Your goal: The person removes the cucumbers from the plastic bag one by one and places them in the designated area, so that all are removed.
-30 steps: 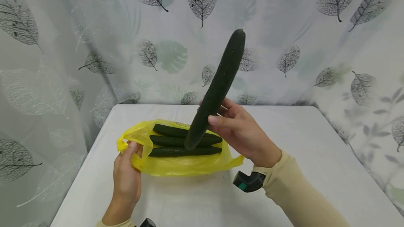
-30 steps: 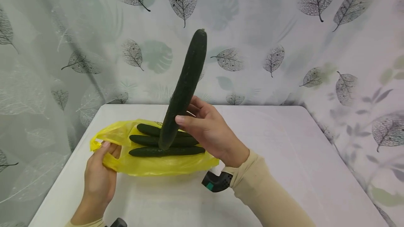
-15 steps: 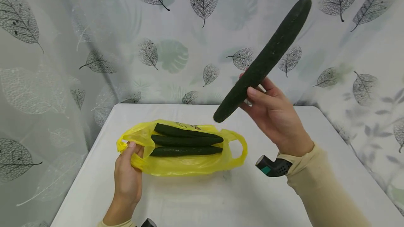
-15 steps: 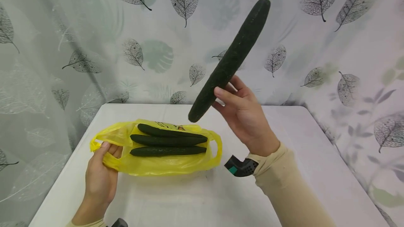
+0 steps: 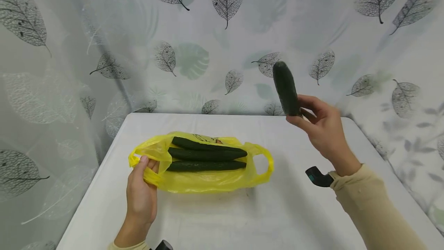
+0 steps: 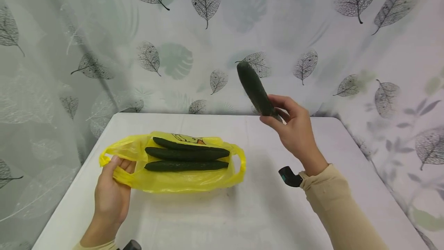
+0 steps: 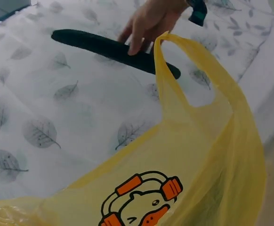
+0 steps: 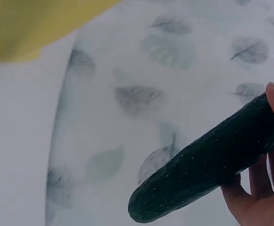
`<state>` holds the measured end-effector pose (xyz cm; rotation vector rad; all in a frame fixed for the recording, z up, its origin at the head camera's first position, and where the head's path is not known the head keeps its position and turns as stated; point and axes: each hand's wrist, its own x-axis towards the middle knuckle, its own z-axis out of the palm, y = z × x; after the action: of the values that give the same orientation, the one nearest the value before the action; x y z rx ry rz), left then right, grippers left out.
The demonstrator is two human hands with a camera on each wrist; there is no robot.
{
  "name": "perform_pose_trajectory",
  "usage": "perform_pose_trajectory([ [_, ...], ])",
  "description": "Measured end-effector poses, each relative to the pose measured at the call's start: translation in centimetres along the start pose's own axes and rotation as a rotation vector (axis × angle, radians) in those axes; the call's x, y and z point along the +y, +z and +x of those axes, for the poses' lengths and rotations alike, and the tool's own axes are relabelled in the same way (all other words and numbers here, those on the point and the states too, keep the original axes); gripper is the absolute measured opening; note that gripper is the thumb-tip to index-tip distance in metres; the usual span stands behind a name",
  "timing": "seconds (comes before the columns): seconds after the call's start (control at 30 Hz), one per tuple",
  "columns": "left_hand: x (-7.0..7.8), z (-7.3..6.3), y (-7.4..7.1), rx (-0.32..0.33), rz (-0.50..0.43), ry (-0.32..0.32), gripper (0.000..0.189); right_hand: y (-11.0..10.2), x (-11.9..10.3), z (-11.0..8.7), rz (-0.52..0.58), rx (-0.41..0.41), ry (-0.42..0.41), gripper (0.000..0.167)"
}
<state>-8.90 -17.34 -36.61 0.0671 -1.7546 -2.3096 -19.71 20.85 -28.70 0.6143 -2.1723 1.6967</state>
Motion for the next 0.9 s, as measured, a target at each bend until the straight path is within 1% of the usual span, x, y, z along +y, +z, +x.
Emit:
perform_pose_trajectory([
  [0.1,0.0,0.0,0.1,-0.003,0.001,0.000,0.062,-1.2,1.7,-1.1,-0.274,-0.020,0.009,0.050],
  [0.17,-0.1,0.1,0.1,-0.013,-0.003,0.002,0.062,-2.2,2.8,-1.9,-0.430,-0.038,0.012,0.051],
  [0.27,-0.1,0.1,0.1,-0.020,-0.001,0.000,0.062,-3.5,4.4,-2.8,-0.613,-0.073,-0.002,0.050],
  [0.3,-0.1,0.1,0.1,-0.018,-0.001,-0.002,0.062,-3.8,4.9,-3.1,-0.659,-0.086,-0.013,0.050],
  [0.43,-0.3,0.0,0.1,0.007,0.000,-0.011,0.061,-5.1,6.9,-3.9,-0.737,-0.150,-0.050,0.050],
  [0.53,-0.3,0.1,0.2,0.017,-0.001,-0.012,0.060,-6.0,8.4,-4.6,-0.778,-0.185,-0.046,0.049],
  [0.6,-0.4,0.1,0.1,0.009,-0.010,-0.007,0.061,-6.7,9.4,-5.0,-0.803,-0.207,-0.037,0.049],
  [0.73,-0.6,0.2,0.1,-0.014,-0.017,0.001,0.062,-8.1,11.1,-5.8,-0.867,-0.266,-0.006,0.048],
  [0.9,-0.4,0.2,0.3,-0.024,-0.005,-0.008,0.063,-9.3,12.8,-6.0,-0.900,-0.338,0.076,0.048],
])
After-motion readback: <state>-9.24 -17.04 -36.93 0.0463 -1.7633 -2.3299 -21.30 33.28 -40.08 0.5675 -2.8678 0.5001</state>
